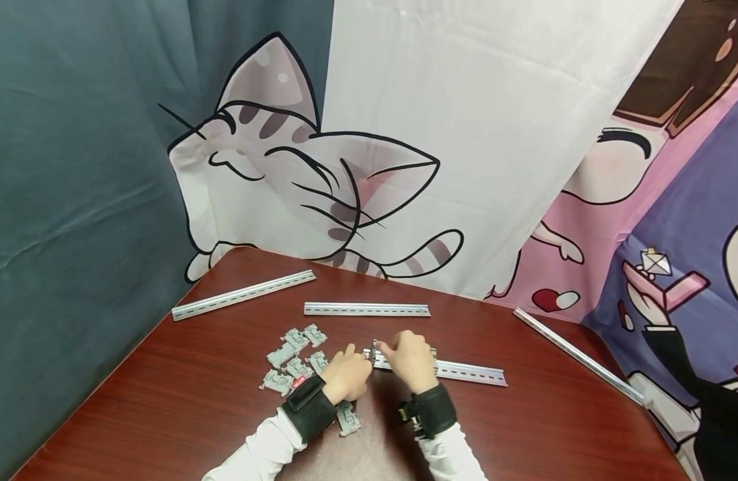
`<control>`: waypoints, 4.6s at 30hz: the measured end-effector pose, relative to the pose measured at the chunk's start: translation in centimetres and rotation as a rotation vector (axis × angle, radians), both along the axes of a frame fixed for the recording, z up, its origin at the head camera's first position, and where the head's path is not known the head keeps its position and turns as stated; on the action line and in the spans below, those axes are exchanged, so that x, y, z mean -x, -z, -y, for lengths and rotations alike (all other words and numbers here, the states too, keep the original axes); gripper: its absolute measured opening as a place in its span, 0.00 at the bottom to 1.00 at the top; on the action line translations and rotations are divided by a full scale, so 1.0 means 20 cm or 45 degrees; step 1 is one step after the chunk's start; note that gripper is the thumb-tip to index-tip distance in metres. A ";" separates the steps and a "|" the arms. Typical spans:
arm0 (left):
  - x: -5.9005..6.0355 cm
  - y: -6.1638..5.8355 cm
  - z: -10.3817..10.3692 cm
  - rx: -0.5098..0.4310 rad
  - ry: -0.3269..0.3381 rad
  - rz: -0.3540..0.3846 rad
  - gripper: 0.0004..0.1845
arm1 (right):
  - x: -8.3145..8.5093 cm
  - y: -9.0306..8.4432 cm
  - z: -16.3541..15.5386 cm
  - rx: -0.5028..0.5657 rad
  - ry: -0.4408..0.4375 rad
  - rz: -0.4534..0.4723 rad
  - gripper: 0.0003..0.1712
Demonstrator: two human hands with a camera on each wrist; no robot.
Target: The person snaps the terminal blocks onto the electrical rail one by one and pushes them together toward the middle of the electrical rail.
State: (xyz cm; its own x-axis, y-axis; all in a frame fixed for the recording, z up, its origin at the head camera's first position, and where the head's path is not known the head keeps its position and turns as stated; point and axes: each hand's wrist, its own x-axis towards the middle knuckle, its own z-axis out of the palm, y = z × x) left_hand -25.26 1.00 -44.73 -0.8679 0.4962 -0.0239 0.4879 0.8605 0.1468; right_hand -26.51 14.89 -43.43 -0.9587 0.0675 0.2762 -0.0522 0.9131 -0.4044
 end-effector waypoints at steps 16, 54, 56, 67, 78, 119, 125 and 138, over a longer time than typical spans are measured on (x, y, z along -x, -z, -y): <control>0.00 0.00 0.01 0.012 0.000 0.010 0.05 | 0.03 0.10 0.14 -0.089 -0.017 -0.057 0.31; 0.00 0.00 0.01 -0.007 0.009 -0.009 0.05 | 0.02 0.02 -0.07 -0.097 0.181 0.125 0.14; 0.00 -0.01 0.01 -0.013 0.008 0.000 0.04 | 0.03 0.02 -0.08 -0.098 0.196 0.137 0.14; 0.00 0.00 0.02 -0.030 0.006 0.024 0.03 | 0.03 0.01 -0.15 -0.088 0.273 0.221 0.15; 0.00 -0.01 0.01 -0.029 0.018 0.041 0.03 | 0.03 -0.02 -0.21 -0.083 0.342 0.283 0.18; 0.03 -0.18 0.18 -0.198 0.012 0.187 0.14 | 0.00 -0.06 -0.33 -0.057 0.290 0.412 0.28; 0.06 -0.27 0.31 -0.297 -0.012 0.246 0.10 | 0.03 0.00 -0.32 -0.055 0.370 0.320 0.21; 0.08 -0.33 0.58 -0.337 -0.048 0.295 0.21 | 0.04 0.03 -0.34 -0.063 0.373 0.300 0.21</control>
